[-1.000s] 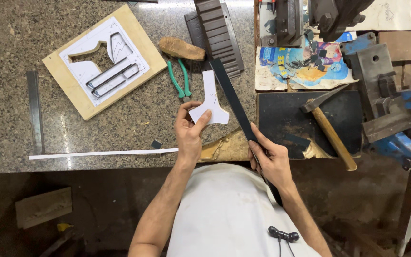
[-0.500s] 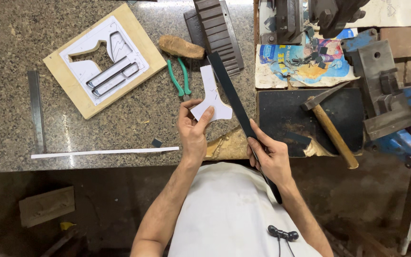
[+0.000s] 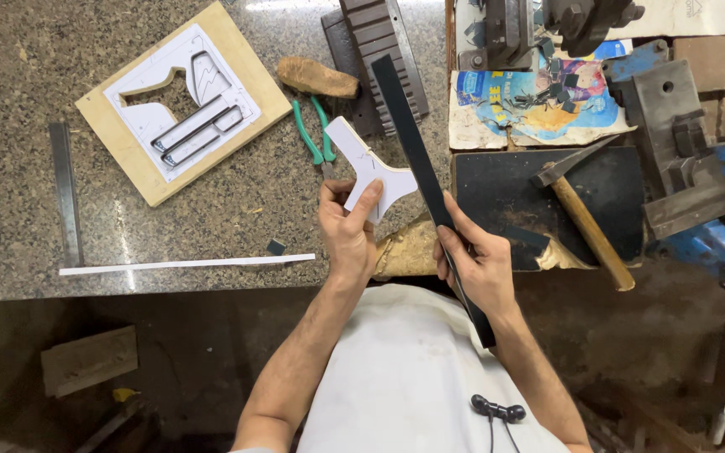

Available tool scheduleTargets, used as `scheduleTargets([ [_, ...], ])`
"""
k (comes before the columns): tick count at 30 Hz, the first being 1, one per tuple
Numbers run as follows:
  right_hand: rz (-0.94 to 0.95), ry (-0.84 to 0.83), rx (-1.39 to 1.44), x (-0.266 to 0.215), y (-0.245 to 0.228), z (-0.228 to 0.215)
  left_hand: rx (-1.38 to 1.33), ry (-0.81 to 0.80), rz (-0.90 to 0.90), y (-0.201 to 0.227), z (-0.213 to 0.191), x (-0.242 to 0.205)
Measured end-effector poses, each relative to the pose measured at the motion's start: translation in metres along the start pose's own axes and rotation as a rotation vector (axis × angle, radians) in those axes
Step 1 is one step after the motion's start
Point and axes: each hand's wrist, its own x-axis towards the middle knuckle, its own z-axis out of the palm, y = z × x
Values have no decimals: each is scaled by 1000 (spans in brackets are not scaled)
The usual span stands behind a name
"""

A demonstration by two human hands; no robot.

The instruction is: The person uses pliers to bend a metal strip and then operates a manual shear to cut a dark metal piece, repeatedly aligning it with a paper template. The person handles the metal piece and template multiple times during the cutting process.

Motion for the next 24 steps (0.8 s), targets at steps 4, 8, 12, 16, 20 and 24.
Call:
scheduleTargets([
  [4, -33, -14, 4, 2, -4, -2, -22, -58, 8, 3, 8, -3],
  [8, -70, 7, 46, 5, -5, -1, 57, -94, 25, 7, 19, -4],
  [12, -83, 53, 53, 4, -3, 1, 66, -125, 52, 5, 28, -6],
  [16, -112, 90, 84, 6, 0, 4, 2, -106, -62, 1, 34, -7],
  [20, -188, 89, 88, 10, 1, 4, -54, -105, -87, -6, 40, -10],
  [24, -222, 98, 86, 14, 0, 3, -40, -85, -91, -13, 48, -16],
])
